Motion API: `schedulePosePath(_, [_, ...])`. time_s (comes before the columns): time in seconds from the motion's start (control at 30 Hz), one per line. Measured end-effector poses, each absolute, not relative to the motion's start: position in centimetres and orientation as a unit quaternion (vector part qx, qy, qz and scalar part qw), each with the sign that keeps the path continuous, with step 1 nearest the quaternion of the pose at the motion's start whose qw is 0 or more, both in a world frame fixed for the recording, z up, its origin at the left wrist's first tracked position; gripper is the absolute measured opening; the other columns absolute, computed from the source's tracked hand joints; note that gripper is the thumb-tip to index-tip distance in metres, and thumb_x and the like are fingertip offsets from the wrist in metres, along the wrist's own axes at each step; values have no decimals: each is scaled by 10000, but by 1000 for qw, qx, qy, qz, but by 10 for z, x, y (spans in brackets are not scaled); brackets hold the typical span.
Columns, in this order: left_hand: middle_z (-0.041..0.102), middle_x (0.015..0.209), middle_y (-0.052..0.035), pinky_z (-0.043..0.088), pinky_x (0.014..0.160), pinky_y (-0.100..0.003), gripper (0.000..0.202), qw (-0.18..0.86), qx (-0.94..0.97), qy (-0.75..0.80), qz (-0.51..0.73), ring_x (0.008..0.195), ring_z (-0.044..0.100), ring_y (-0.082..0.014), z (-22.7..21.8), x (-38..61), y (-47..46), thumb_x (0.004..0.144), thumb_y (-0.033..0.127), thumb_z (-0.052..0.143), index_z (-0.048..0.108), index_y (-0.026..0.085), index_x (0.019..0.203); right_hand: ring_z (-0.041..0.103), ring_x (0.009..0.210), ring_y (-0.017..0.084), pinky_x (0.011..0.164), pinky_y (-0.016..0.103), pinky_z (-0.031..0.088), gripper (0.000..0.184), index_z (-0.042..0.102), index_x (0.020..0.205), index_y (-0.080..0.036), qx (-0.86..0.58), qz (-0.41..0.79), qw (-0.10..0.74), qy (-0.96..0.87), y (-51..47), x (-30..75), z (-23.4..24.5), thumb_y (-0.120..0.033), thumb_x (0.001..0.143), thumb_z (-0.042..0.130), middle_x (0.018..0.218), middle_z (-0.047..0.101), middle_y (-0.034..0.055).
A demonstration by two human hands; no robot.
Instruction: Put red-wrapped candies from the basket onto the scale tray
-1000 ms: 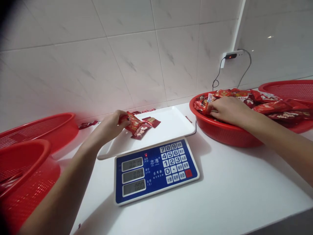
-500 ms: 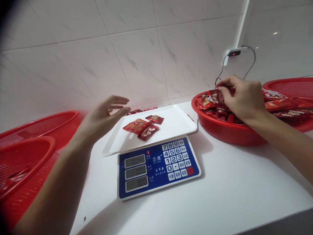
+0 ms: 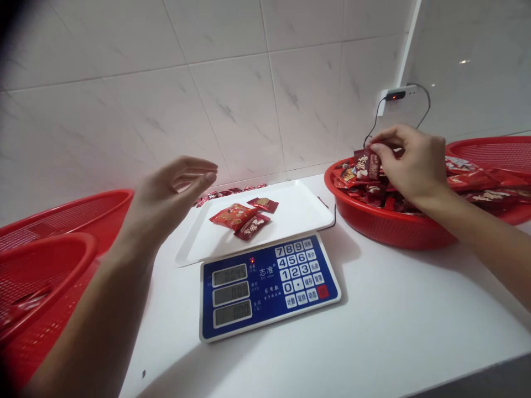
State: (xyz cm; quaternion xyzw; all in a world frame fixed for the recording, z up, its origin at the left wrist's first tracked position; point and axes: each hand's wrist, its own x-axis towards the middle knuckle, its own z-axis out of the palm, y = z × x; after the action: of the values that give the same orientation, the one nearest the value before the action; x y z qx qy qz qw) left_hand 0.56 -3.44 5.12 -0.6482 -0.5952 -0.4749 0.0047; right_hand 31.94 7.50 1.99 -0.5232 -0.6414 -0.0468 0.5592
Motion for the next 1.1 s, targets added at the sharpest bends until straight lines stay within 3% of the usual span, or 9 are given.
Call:
schedulePosePath(0.13, [736, 1014, -46, 540, 871, -309, 204, -57, -662, -554, -501, 990, 673, -206, 53, 14, -38, 856, 378, 660, 703, 228, 987, 695, 744, 199, 771, 418, 562, 97, 655, 860, -129, -456, 197, 677, -544, 75, 290, 38, -108, 766, 658, 824, 719, 86])
schedulePosePath(0.3, [702, 1102, -98, 592, 777, -331, 505, -251, -665, -515, -480, 893, 711, -215, 39, 34, -34, 838, 558, 632, 576, 210, 1200, 690, 848, 195, 841, 409, 565, 90, 607, 881, -194, -283, 366, 633, -621, 51, 218, 34, -217, 806, 652, 896, 695, 31])
schedulePosePath(0.4, [701, 973, -71, 594, 671, -309, 372, -264, -640, -519, -502, 760, 718, -193, 29, 37, -26, 844, 439, 664, 530, 191, 1087, 685, 834, 183, 842, 416, 566, 99, 587, 849, -238, -220, 454, 601, -620, 43, 186, 19, -275, 804, 667, 861, 693, -1])
schedulePosePath(0.53, [686, 870, -32, 559, 609, -289, 235, -213, -658, -545, -473, 747, 710, -196, 24, 27, -16, 830, 339, 669, 539, 202, 971, 681, 795, 166, 837, 408, 565, 144, 601, 795, -238, -207, 552, 560, -582, 51, 182, 4, -265, 752, 737, 804, 703, -10])
schedulePosePath(0.63, [696, 952, -52, 543, 593, -312, 251, -150, -650, -597, -446, 714, 699, -193, 25, 21, -13, 824, 299, 667, 562, 205, 1031, 681, 815, 155, 865, 393, 551, 146, 608, 767, -226, -238, 561, 564, -558, 62, 193, 2, -245, 746, 751, 797, 707, -12])
schedulePosePath(0.8, [697, 896, -42, 539, 660, -308, 159, -99, -638, -583, -494, 786, 688, -190, 29, 17, -15, 834, 224, 635, 593, 199, 985, 685, 799, 139, 853, 364, 555, 109, 606, 778, -219, -276, 505, 616, -538, 71, 209, -11, -201, 767, 713, 809, 715, -23])
schedulePosePath(0.87, [698, 949, -49, 537, 656, -300, 158, -95, -642, -577, -496, 798, 687, -188, 30, 16, -16, 844, 258, 626, 590, 204, 987, 688, 809, 141, 855, 358, 554, 111, 610, 787, -220, -269, 482, 638, -536, 71, 216, -21, -209, 761, 717, 824, 719, -19])
schedulePosePath(1.0, [682, 1140, -77, 553, 721, -321, 257, -147, -696, -600, -366, 936, 687, -229, 31, 13, -18, 832, 365, 645, 625, 221, 1044, 691, 879, 162, 871, 353, 549, 99, 618, 789, -221, -243, 411, 681, -555, 67, 227, -35, -197, 770, 712, 866, 725, 3])
schedulePosePath(1.1, [700, 1118, -71, 555, 792, -334, 271, -105, -691, -603, -385, 986, 675, -237, 37, 9, -22, 835, 409, 644, 652, 228, 1037, 688, 908, 168, 871, 349, 553, 100, 610, 802, -233, -239, 352, 704, -568, 63, 232, -35, -169, 799, 688, 901, 726, 2])
